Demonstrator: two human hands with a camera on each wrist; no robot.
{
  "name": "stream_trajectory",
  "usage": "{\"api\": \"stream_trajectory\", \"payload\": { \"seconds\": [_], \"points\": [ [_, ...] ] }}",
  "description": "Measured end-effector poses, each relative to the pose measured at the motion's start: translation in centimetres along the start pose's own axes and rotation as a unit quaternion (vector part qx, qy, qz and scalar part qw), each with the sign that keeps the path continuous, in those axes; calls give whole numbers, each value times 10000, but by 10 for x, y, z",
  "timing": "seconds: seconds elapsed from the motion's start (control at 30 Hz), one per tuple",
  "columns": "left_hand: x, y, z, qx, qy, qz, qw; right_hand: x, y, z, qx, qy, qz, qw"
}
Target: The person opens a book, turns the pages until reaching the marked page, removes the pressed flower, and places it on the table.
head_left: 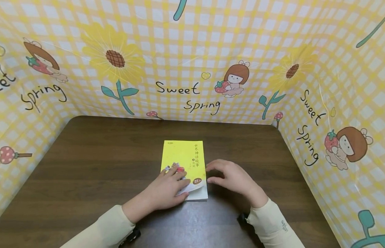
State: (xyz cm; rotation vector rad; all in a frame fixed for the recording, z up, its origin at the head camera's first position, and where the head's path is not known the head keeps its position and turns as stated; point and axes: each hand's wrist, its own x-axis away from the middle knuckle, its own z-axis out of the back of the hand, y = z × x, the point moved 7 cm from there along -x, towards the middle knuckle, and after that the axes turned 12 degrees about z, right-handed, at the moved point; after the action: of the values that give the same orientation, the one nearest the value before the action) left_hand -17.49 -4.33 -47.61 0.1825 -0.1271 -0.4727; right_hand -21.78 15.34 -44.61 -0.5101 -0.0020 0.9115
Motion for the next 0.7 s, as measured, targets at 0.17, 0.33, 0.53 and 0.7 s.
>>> {"api": "stream_trajectory", "payload": {
  "seconds": [0.17, 0.33, 0.53, 0.7],
  "points": [
    [4, 3, 7, 200, 241, -103, 9995, 2, 10, 0, 191, 158, -571, 9981],
    [8, 3, 15, 451, 581, -163, 9972, 2, 14, -3, 271, 124, -832, 9961],
    [16, 4, 28, 208, 1128, -428, 9925, -2, 6, -10, 330, -162, -443, 9983],
    [23, 5, 39, -351, 1622, -621, 9842, -4, -5, -21, 469, -601, 135, 9970]
  ]
}}
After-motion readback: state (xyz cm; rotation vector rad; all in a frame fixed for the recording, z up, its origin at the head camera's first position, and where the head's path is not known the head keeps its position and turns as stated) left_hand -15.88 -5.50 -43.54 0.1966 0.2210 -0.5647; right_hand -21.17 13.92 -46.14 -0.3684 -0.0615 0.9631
